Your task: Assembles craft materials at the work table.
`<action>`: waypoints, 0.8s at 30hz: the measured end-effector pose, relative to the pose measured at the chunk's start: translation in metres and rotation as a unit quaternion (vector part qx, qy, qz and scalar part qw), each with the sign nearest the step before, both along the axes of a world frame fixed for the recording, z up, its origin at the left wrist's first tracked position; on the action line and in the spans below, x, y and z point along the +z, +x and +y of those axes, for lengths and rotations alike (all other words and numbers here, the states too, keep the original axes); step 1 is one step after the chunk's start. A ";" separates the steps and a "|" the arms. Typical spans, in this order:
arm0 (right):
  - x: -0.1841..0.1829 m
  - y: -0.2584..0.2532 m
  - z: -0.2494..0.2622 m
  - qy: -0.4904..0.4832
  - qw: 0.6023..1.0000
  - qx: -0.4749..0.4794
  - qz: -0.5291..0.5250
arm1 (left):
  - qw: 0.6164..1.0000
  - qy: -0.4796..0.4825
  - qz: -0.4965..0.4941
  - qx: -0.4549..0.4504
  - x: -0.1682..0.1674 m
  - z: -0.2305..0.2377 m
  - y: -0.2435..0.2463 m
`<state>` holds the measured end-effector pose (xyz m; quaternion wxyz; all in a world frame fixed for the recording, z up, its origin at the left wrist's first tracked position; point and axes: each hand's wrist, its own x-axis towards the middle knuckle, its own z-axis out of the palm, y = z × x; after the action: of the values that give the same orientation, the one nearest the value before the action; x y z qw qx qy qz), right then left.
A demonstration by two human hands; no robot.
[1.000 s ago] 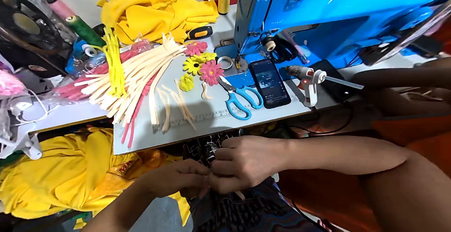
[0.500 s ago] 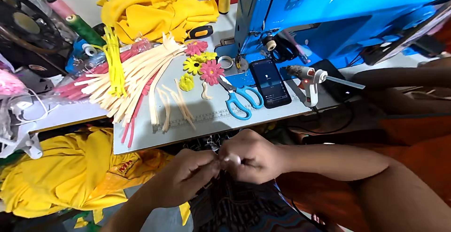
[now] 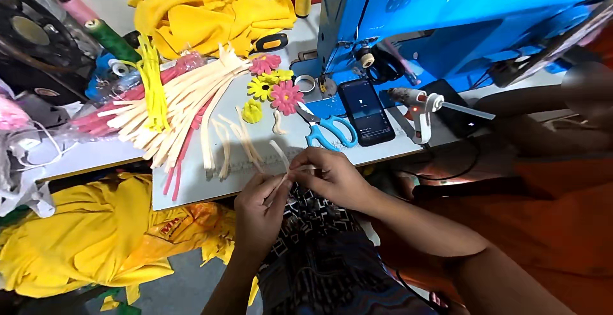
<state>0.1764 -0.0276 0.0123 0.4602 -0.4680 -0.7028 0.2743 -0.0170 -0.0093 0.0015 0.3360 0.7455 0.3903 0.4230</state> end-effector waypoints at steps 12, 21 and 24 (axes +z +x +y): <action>-0.018 -0.006 -0.005 0.183 0.971 -0.074 -0.137 | 0.999 -0.007 0.041 -0.026 0.002 -0.005 0.003; -0.017 -0.015 -0.020 0.047 0.994 -0.098 0.017 | 0.998 -0.036 -0.048 0.012 0.002 -0.007 0.009; -0.017 -0.018 -0.023 0.043 0.992 -0.113 0.040 | 0.993 -0.078 -0.089 0.014 0.005 -0.009 0.011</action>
<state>0.1589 -0.0505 -0.0048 0.5352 -0.5128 -0.6379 0.2088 -0.0058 -0.0188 0.0061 0.4203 0.6711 0.4011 0.4605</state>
